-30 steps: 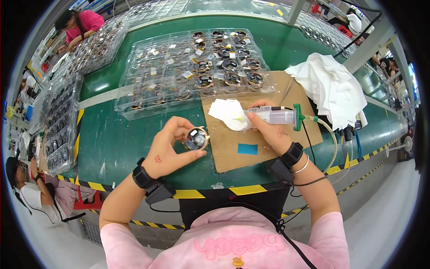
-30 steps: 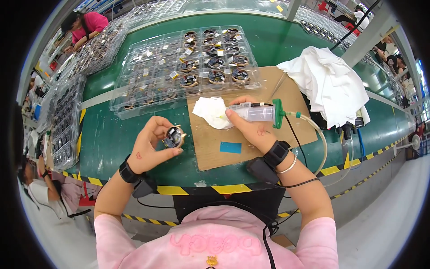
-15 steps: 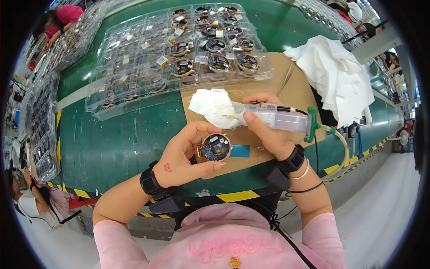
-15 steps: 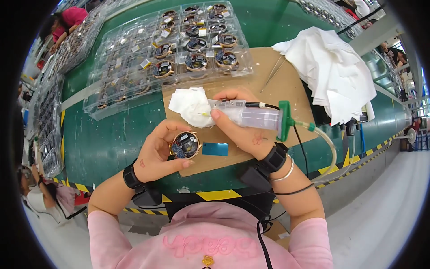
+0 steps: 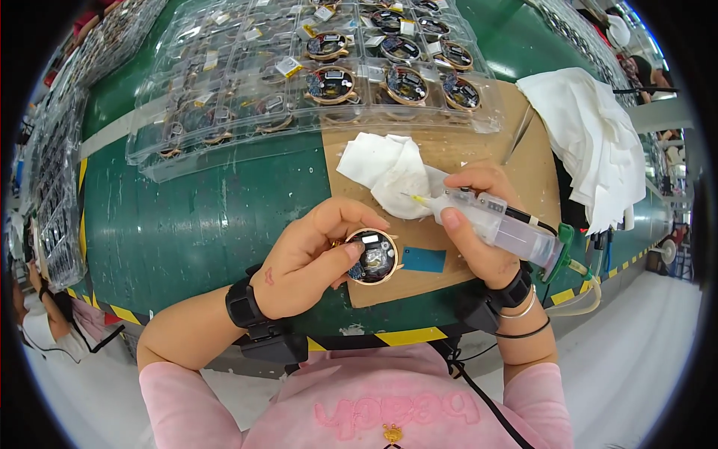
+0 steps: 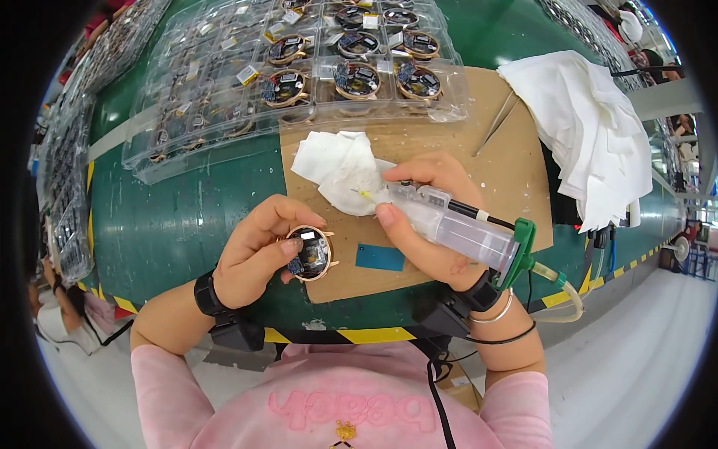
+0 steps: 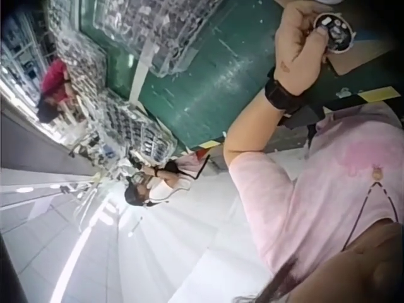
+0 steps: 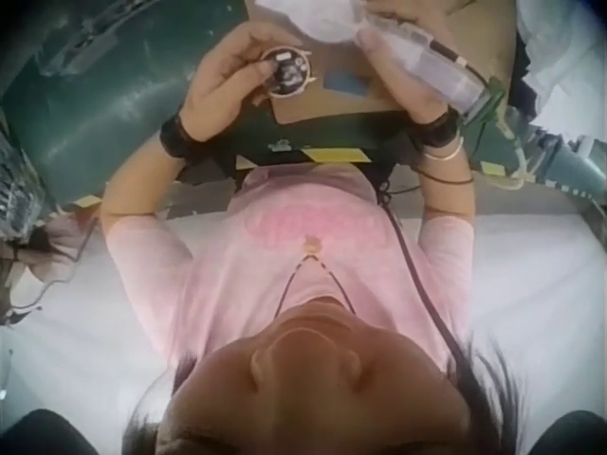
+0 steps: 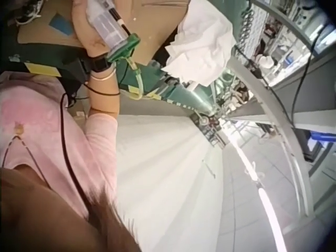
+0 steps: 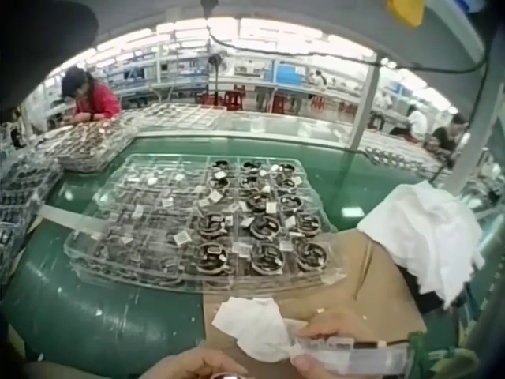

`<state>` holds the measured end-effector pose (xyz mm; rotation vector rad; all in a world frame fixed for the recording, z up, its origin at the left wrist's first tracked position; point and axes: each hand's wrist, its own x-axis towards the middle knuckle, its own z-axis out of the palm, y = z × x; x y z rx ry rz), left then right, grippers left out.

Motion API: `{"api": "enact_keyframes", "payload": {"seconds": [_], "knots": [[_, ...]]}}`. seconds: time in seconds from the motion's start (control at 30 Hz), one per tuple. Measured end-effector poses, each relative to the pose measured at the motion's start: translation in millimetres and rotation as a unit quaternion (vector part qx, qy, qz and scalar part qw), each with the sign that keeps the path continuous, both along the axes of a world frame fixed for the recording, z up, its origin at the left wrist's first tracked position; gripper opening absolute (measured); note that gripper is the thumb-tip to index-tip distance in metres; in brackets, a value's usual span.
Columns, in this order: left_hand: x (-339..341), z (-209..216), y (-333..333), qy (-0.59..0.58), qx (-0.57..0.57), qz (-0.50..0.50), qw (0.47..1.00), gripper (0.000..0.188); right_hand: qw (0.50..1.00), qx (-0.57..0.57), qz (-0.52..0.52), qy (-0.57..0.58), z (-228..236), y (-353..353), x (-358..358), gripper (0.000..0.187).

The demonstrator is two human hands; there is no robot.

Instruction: The person picks up a watch from a tray, applies a substance to the internal components using a syringe, and sets it aside. This process is repeated for a second watch retrieved from the tray.

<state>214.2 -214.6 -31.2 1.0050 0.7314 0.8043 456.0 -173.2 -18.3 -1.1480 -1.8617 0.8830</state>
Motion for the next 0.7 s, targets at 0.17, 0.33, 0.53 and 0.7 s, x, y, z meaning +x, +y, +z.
{"api": "enact_keyframes", "payload": {"seconds": [0.17, 0.33, 0.53, 0.7], "knots": [[0, 1, 0, 0.029, 0.013, -0.004, 0.999, 0.026, 0.999, 0.036, 0.012, -0.004, -1, 2, 0, 0.027], [-1, -3, -1, 0.027, 0.046, -0.011, 0.999, 0.028, 0.999, 0.034, 0.009, 0.005, -1, 0, 1, 0.028], [8, -1, 0, 0.014, 0.024, -0.012, 1.000, 0.034, 0.995, -0.017, -0.026, 0.100, -4, -6, 4, 0.034], [12, -12, -3, 0.071, 0.150, -0.004, 0.986, 0.055, 0.975, 0.011, 0.009, 0.222, -4, -11, 7, 0.032]]}}
